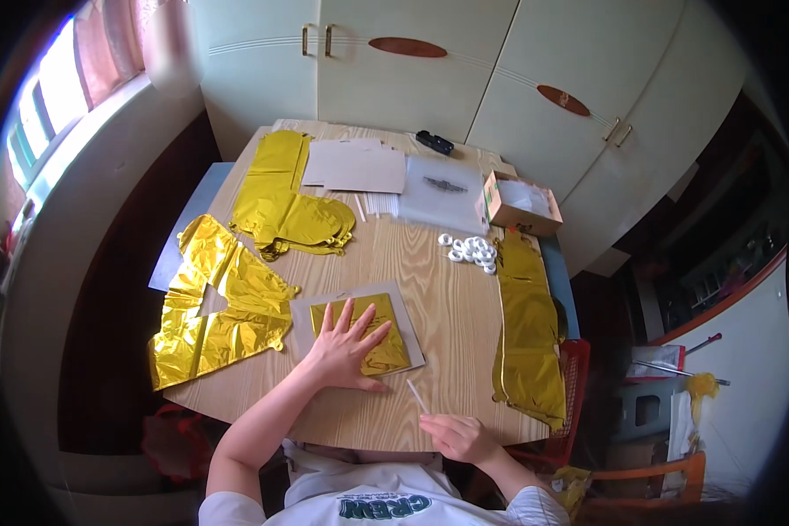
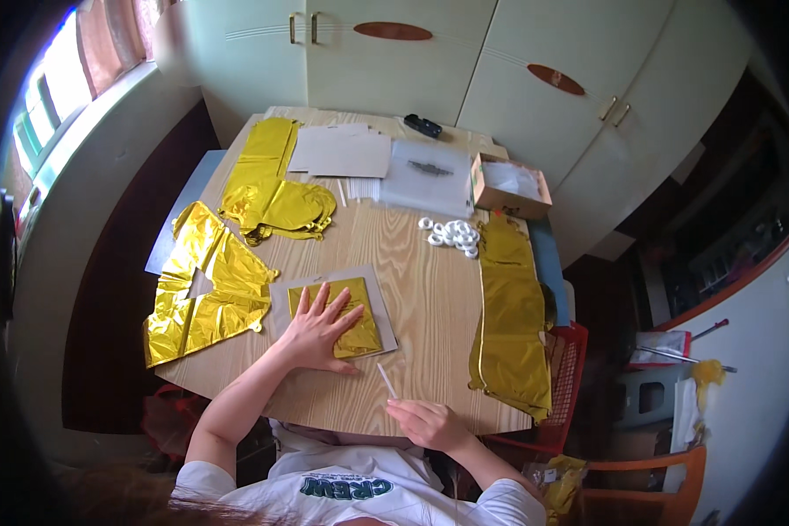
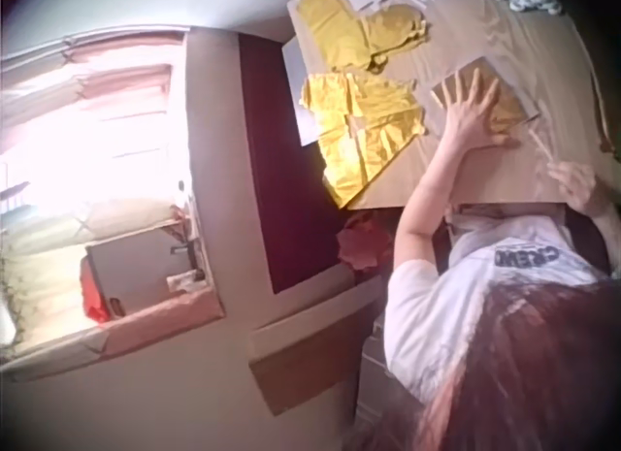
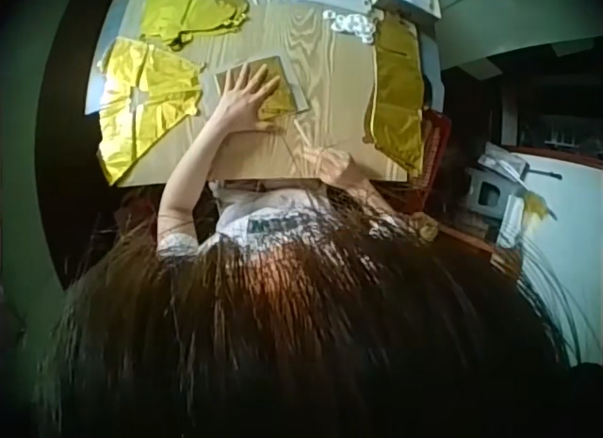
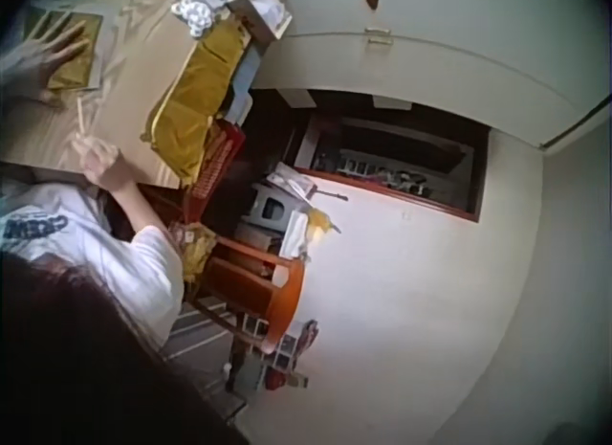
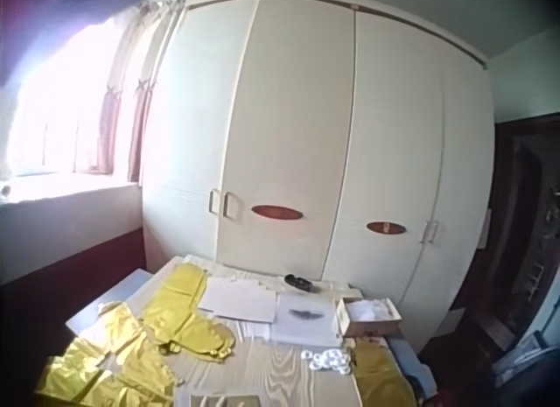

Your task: The person is seen folding gold-colored foil balloons at a table.

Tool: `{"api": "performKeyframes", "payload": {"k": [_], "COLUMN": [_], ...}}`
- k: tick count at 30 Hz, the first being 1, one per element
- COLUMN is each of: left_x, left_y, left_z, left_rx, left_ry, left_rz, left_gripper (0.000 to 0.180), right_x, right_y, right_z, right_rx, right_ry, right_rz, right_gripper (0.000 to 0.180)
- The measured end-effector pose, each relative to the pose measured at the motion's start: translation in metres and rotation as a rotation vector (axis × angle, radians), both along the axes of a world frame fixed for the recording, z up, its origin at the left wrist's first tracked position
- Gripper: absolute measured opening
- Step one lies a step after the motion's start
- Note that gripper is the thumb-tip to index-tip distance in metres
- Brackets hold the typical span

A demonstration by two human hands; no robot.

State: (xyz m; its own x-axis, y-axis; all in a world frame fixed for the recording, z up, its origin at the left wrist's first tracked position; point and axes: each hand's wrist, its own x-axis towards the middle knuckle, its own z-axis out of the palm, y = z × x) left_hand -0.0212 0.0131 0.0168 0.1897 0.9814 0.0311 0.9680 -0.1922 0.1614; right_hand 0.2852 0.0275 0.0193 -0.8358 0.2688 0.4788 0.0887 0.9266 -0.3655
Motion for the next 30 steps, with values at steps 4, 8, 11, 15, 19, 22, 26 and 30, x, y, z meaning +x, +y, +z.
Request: {"api": "performKeyframes", "payload": {"k": [4,8,11,15,19,22,26,30], "left_x": [0.000,0.000,-0.001,-0.001,-0.001,-0.001,-0.001,0.000], "left_y": [-0.001,-0.001,0.000,0.000,0.000,-0.001,-0.001,-0.003], "left_z": [0.000,-0.003,-0.006,-0.009,-0.010,-0.011,-0.012,-0.008], "left_rx": [-0.010,0.008,0.020,0.028,0.044,0.049,0.048,0.041], "left_ry": [-0.027,-0.023,-0.034,-0.042,-0.037,-0.027,-0.014,-0.033], "left_rz": [-0.010,-0.009,-0.010,-0.005,0.000,-0.001,-0.001,-0.019], "left_gripper": [0.107,0.093,0.086,0.082,0.081,0.080,0.080,0.078], "right_x": [-0.003,-0.005,-0.007,-0.011,-0.011,-0.011,-0.014,-0.018], "right_y": [0.001,0.003,0.007,0.009,0.010,0.011,0.014,0.020], "right_z": [-0.003,-0.010,-0.008,-0.008,-0.008,-0.008,-0.008,-0.009], "right_rx": [0.036,0.075,0.120,0.152,0.218,0.229,0.214,0.221], "right_ry": [-0.012,-0.011,-0.030,-0.029,-0.051,-0.057,-0.072,-0.111], "right_rz": [-0.021,-0.036,-0.028,-0.029,-0.029,-0.025,-0.032,-0.066], "right_gripper": [0.030,0.029,0.029,0.028,0.029,0.030,0.029,0.029]}}
